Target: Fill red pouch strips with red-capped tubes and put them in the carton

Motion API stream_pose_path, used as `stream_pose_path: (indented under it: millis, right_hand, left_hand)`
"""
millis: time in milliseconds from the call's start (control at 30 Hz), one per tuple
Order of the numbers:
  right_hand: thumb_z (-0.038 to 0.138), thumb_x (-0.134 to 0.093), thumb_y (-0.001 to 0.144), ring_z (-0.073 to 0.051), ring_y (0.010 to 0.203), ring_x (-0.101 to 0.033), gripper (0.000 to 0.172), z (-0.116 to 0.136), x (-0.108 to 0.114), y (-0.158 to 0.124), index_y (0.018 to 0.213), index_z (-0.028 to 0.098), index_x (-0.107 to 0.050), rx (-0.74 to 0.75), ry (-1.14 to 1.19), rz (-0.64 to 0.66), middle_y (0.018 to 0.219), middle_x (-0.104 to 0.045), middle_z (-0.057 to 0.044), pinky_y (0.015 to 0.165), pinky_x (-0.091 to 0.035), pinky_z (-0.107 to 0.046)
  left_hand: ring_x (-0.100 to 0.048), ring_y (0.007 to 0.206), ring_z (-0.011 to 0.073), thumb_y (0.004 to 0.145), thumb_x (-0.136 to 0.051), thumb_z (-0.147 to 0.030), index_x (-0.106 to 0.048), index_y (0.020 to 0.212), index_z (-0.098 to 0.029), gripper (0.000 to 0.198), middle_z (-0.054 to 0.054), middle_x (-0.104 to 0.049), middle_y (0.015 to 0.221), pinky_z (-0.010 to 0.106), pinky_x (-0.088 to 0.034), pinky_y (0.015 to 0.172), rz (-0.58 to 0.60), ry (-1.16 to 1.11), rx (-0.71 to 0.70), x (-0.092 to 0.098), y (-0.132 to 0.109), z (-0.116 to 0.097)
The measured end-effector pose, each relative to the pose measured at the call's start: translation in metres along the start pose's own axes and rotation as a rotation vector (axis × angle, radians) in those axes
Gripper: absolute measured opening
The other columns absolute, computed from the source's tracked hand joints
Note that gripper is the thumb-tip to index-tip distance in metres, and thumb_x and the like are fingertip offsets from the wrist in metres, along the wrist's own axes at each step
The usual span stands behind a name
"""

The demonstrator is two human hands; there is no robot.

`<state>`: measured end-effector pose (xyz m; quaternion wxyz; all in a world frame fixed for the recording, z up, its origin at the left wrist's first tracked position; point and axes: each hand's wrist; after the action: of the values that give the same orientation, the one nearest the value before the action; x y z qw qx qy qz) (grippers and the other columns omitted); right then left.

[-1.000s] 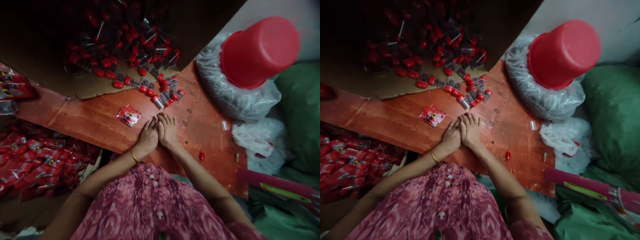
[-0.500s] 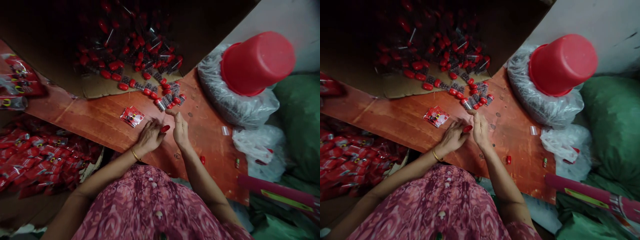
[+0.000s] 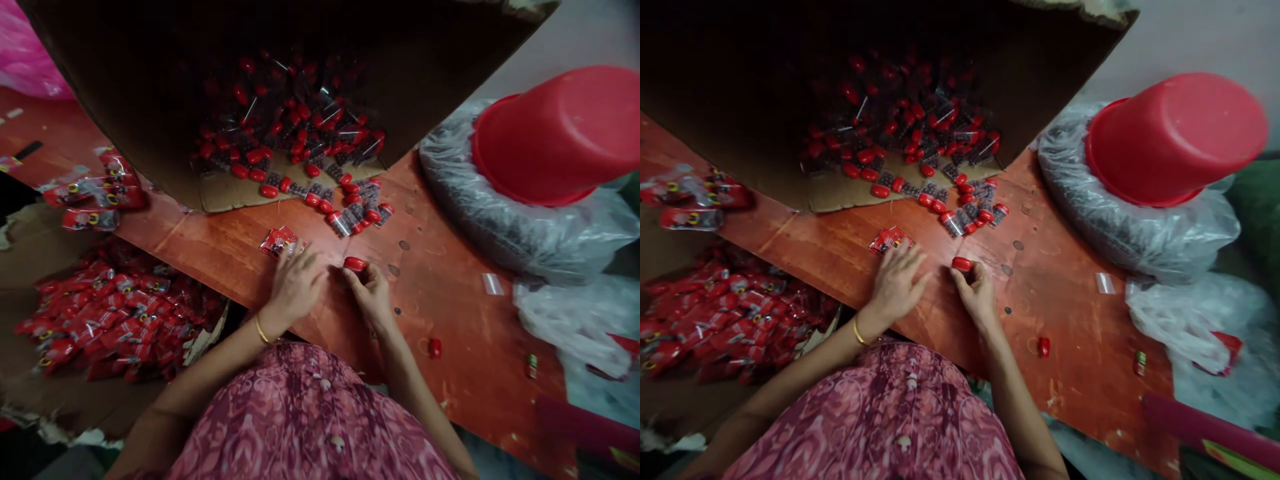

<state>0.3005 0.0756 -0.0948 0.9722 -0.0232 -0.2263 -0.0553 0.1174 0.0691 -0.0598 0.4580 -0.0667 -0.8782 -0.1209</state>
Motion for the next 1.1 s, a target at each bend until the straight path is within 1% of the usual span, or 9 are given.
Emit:
stream_pose_path:
  millis: [133, 300, 400, 567, 767, 867, 933, 1000, 1100]
  right_hand:
    - [0.055, -0.055, 0.078, -0.016, 0.059, -0.048, 0.039, 0.001, 0.002, 0.011, 0.077, 0.016, -0.060, 0.025, -0.339, -0.065, 0.063, -0.056, -0.002, 0.060, -0.042, -0.031]
    - [0.050, -0.048, 0.083, -0.025, 0.089, -0.056, 0.042, -0.004, -0.002, 0.012, 0.098, 0.013, -0.062, 0.265, -0.513, -0.221, 0.096, -0.064, -0.015, 0.080, -0.043, -0.041]
    - [0.043, -0.048, 0.086, -0.027, 0.097, -0.055, 0.034, 0.000, -0.001, 0.005, 0.097, 0.014, -0.063, 0.358, -0.492, -0.294, 0.104, -0.063, -0.016, 0.084, -0.043, -0.043]
    - [0.034, -0.048, 0.087, -0.021, 0.084, -0.058, 0.022, 0.033, -0.018, -0.003, 0.090, 0.019, -0.064, 0.424, -0.283, -0.151, 0.089, -0.066, -0.009, 0.079, -0.044, -0.037]
    - [0.045, -0.054, 0.082, -0.015, 0.066, -0.057, 0.028, 0.071, -0.067, 0.014, 0.084, 0.019, -0.062, 0.119, 0.336, 0.189, 0.076, -0.065, -0.002, 0.062, -0.045, -0.027]
    - [0.042, -0.058, 0.079, -0.013, 0.063, -0.054, 0.024, 0.076, -0.075, 0.018, 0.074, 0.019, -0.062, 0.113, 0.511, 0.151, 0.067, -0.062, 0.001, 0.063, -0.044, -0.026]
    - [0.041, -0.058, 0.079, -0.013, 0.063, -0.054, 0.024, 0.075, -0.074, 0.017, 0.072, 0.019, -0.062, 0.116, 0.551, 0.078, 0.066, -0.061, 0.001, 0.064, -0.043, -0.027]
    - [0.042, -0.057, 0.079, -0.013, 0.061, -0.051, 0.025, 0.073, -0.069, 0.013, 0.071, 0.019, -0.061, 0.116, 0.553, 0.036, 0.065, -0.059, 0.001, 0.062, -0.042, -0.026]
    - [0.044, -0.054, 0.081, -0.011, 0.055, -0.044, 0.030, 0.070, -0.064, 0.006, 0.063, 0.020, -0.054, 0.140, 0.475, 0.018, 0.057, -0.050, 0.004, 0.054, -0.036, -0.024]
  left_hand:
    - [-0.034, 0.134, 0.0363, 0.089, -0.045, -0.039, -0.061, 0.119, -0.015, 0.042, 0.017, -0.051, 0.136, 0.058, -0.023, 0.108, -0.088, 0.193, 0.216, 0.021, 0.010, 0.032]
    - [-0.038, 0.132, 0.0359, 0.087, -0.049, -0.037, -0.068, 0.110, -0.024, 0.032, 0.011, -0.055, 0.133, 0.060, -0.025, 0.106, -0.016, 0.206, 0.262, 0.019, 0.019, 0.049]
    - [-0.039, 0.131, 0.0348, 0.088, -0.049, -0.033, -0.070, 0.107, -0.026, 0.029, 0.010, -0.056, 0.132, 0.061, -0.025, 0.106, -0.030, 0.162, 0.276, 0.017, 0.019, 0.052]
    - [-0.039, 0.132, 0.0345, 0.088, -0.048, -0.034, -0.069, 0.108, -0.023, 0.031, 0.013, -0.054, 0.133, 0.060, -0.025, 0.107, -0.132, 0.086, 0.270, 0.023, 0.017, 0.053]
    - [-0.037, 0.134, 0.0320, 0.088, -0.047, -0.033, -0.068, 0.109, -0.025, 0.031, 0.011, -0.050, 0.138, 0.059, -0.021, 0.109, -0.199, -0.013, 0.145, 0.033, 0.013, 0.031]
    - [-0.038, 0.133, 0.0303, 0.086, -0.051, -0.036, -0.061, 0.119, -0.022, 0.038, 0.013, -0.049, 0.139, 0.054, -0.024, 0.109, -0.243, -0.100, 0.166, 0.037, 0.009, 0.025]
    - [-0.050, 0.123, 0.0292, 0.083, -0.053, -0.043, -0.057, 0.124, -0.019, 0.047, 0.015, -0.057, 0.130, 0.047, -0.037, 0.103, -0.248, -0.242, 0.290, 0.039, 0.007, 0.024]
    - [-0.064, 0.101, 0.0275, 0.081, -0.051, -0.053, -0.063, 0.112, -0.015, 0.050, 0.016, -0.069, 0.108, 0.039, -0.050, 0.084, -0.160, -0.486, 0.443, 0.039, 0.006, 0.023]
    - [-0.066, 0.073, 0.0210, 0.074, -0.056, -0.061, -0.069, 0.086, -0.013, 0.052, 0.010, -0.071, 0.079, 0.028, -0.051, 0.058, -0.039, -0.892, 0.571, 0.033, 0.006, 0.015]
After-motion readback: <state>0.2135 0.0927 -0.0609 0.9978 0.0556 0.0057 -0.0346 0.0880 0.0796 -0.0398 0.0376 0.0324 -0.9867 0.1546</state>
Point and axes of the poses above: each hand's wrist, its own y-axis towards the middle knuckle, its own x-axis out of the back of the hand, z = x × y
